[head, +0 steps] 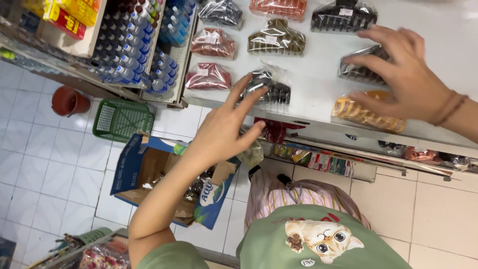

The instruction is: Organizing various hair clips on a store shelf after cleaning them with a cloth.

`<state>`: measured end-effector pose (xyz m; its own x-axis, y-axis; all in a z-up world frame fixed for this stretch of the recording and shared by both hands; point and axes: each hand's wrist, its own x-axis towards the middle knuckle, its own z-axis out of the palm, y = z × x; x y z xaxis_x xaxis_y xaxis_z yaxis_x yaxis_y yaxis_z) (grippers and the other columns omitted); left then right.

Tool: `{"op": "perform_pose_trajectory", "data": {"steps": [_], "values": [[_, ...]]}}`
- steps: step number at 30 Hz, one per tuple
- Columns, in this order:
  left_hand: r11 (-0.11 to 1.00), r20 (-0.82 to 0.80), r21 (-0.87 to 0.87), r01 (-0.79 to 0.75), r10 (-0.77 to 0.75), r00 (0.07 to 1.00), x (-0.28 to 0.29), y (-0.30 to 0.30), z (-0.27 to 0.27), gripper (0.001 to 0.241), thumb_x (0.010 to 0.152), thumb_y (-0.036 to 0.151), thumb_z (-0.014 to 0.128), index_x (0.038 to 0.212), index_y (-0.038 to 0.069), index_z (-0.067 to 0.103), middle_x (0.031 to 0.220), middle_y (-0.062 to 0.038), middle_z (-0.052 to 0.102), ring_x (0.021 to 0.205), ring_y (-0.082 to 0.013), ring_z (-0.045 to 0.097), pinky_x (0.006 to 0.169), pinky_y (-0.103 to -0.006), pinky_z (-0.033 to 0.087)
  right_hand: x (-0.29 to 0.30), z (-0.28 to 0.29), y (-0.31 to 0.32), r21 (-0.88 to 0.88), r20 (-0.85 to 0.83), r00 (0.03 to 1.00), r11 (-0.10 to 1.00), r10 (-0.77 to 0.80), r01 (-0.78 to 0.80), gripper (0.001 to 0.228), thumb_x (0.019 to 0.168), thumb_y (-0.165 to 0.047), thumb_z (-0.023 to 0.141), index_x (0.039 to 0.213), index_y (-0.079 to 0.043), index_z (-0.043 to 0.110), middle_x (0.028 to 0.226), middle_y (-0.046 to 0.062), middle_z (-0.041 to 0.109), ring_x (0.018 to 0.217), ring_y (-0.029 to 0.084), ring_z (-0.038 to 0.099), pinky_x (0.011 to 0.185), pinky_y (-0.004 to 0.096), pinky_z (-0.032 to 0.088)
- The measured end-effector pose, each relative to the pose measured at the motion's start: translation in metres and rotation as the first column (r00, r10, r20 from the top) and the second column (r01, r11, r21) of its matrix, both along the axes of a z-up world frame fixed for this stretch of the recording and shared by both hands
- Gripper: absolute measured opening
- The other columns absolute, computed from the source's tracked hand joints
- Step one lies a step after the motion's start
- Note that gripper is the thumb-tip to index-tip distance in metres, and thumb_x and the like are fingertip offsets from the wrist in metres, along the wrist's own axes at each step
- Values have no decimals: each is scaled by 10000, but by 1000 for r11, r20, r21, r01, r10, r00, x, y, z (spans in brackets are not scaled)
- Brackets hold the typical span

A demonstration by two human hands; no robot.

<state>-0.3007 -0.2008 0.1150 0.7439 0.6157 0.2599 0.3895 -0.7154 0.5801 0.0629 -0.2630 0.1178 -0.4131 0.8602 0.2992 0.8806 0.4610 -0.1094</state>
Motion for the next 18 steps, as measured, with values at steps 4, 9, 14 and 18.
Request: {"op": "perform_pose_trajectory", "data": {"steps": [4, 9, 14, 18], "values": [[1000, -164, -18, -1, -1, 987, 0, 7, -3, 679, 896, 316, 684, 1518, 190, 441, 1628, -278, 288, 783, -451, 712, 730, -511, 588, -28, 1, 56, 26, -47, 998, 999, 38, -36, 556, 866, -267, 748, 1384, -124, 607, 1513, 184, 470, 1408, 373, 480, 1177, 523, 383], [999, -274, -1, 46, -45, 961, -4, 20, -11, 676, 883, 325, 679, 1517, 225, 466, 1615, -330, 240, 695, -472, 710, 652, -521, 605, -65, -1, 120, -135, -85, 996, 990, 38, -49, 591, 931, -214, 696, 1502, -153, 555, 1491, 185, 484, 1135, 356, 625, 1008, 448, 532], [993, -302, 25, 113, -101, 948, -1, 27, -16, 650, 876, 316, 674, 1488, 181, 501, 1621, -312, 238, 641, -434, 716, 609, -509, 603, -74, -14, 139, -272, 25, 1000, 962, -10, 17, 626, 914, -185, 685, 1516, -199, 513, 1381, 180, 516, 1039, 358, 654, 870, 462, 562], [989, -288, 8, 149, -140, 947, 5, 28, -20, 646, 886, 313, 668, 1492, 168, 497, 1605, -322, 251, 629, -431, 712, 594, -501, 603, -64, -22, 138, -281, -35, 999, 960, 4, -14, 607, 925, -187, 683, 1511, -199, 525, 1326, 165, 544, 1087, 353, 642, 940, 450, 548]]}}
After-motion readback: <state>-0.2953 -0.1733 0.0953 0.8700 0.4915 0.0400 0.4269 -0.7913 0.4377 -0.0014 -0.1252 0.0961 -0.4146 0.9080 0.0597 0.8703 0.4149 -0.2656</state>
